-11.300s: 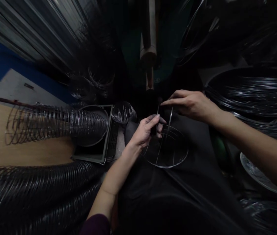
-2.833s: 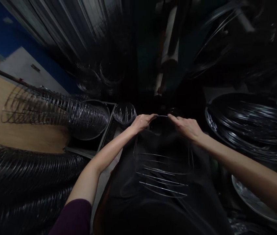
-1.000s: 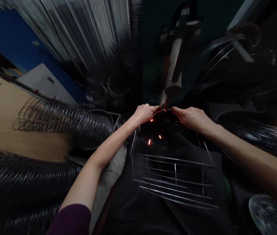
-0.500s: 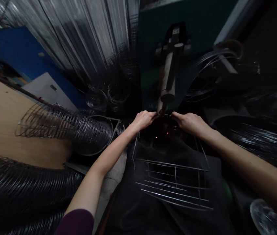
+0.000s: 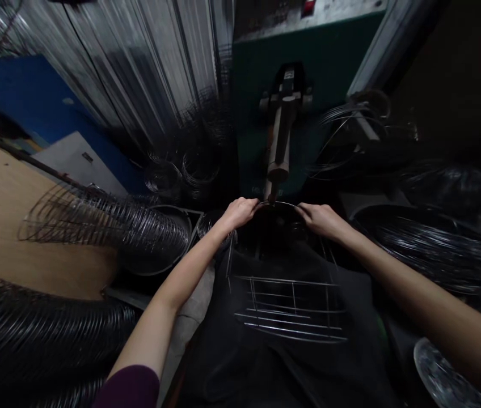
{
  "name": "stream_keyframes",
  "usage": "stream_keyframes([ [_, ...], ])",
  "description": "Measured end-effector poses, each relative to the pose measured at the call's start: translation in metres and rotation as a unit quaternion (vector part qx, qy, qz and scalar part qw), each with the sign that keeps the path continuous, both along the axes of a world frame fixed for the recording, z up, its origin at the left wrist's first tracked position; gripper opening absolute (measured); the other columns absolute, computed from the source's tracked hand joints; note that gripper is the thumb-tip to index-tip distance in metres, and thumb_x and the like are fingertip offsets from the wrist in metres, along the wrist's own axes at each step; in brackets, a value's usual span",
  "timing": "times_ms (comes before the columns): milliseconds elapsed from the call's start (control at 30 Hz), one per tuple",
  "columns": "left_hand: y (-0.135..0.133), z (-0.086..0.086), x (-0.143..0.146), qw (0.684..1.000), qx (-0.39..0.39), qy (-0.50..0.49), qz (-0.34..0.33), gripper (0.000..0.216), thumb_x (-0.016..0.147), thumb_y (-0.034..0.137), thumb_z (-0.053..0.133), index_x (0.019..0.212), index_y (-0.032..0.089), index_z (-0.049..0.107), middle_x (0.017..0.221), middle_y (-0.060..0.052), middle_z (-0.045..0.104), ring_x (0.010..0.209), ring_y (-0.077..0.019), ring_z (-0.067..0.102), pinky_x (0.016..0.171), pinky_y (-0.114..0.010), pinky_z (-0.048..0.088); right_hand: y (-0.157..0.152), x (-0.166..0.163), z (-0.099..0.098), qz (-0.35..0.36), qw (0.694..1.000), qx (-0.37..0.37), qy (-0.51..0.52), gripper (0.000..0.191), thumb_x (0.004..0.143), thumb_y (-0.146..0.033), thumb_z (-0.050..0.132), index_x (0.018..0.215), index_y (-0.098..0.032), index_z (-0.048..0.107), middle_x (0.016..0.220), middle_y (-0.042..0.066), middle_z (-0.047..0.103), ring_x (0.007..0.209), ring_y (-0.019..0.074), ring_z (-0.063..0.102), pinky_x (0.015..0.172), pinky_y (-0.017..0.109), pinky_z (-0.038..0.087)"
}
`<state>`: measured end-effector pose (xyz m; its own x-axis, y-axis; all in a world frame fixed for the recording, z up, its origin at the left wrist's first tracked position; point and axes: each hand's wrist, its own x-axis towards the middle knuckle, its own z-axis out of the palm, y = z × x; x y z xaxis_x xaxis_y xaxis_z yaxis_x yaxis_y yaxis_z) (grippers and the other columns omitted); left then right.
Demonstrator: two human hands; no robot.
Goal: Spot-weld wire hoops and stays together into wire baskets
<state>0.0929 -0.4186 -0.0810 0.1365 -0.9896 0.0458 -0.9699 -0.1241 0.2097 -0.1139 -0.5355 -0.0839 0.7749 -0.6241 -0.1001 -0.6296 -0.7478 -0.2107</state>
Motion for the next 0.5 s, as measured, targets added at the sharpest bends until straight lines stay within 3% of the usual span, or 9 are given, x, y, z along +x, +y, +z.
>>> stream_keyframes([
  [300, -0.005, -0.007, 0.006, 0.999, 0.005, 0.043, -0.003, 0.041, 0.096, 0.043, 0.034, 0.094, 0.017, 0.065, 0.077, -0.007, 0.067, 0.067, -0.0163, 0.060, 0.061, -0.024, 0.038, 0.008, -0.002, 0.019, -0.004, 0.999, 0.039, 0.007, 0.038, 0.098, -0.033, 0.026, 0.097, -0.016, 0.060, 0.094, 0.009, 0.068, 0.084, 0.0188, 0.063, 0.074, 0.025, 0.039],
  [433, -0.006, -0.003, 0.002, 0.998, 0.004, 0.069, 0.001, 0.042, 0.095, 0.044, 0.036, 0.094, 0.016, 0.066, 0.079, -0.007, 0.067, 0.069, -0.0161, 0.060, 0.065, -0.025, 0.040, 0.017, -0.015, 0.005, -0.044, 0.996, 0.053, 0.052, 0.043, 0.098, -0.038, 0.024, 0.094, -0.015, 0.061, 0.092, 0.012, 0.068, 0.084, 0.0218, 0.063, 0.069, 0.026, 0.039],
  [500, 0.008, -0.003, 0.006, 0.993, 0.013, 0.113, -0.008, 0.040, 0.094, 0.044, 0.039, 0.097, 0.015, 0.066, 0.082, -0.007, 0.068, 0.075, -0.0165, 0.062, 0.072, -0.026, 0.043, 0.029, -0.022, -0.003, -0.048, 0.996, 0.037, 0.059, 0.043, 0.098, -0.037, 0.024, 0.095, -0.015, 0.060, 0.090, 0.012, 0.067, 0.082, 0.0227, 0.063, 0.068, 0.027, 0.038],
])
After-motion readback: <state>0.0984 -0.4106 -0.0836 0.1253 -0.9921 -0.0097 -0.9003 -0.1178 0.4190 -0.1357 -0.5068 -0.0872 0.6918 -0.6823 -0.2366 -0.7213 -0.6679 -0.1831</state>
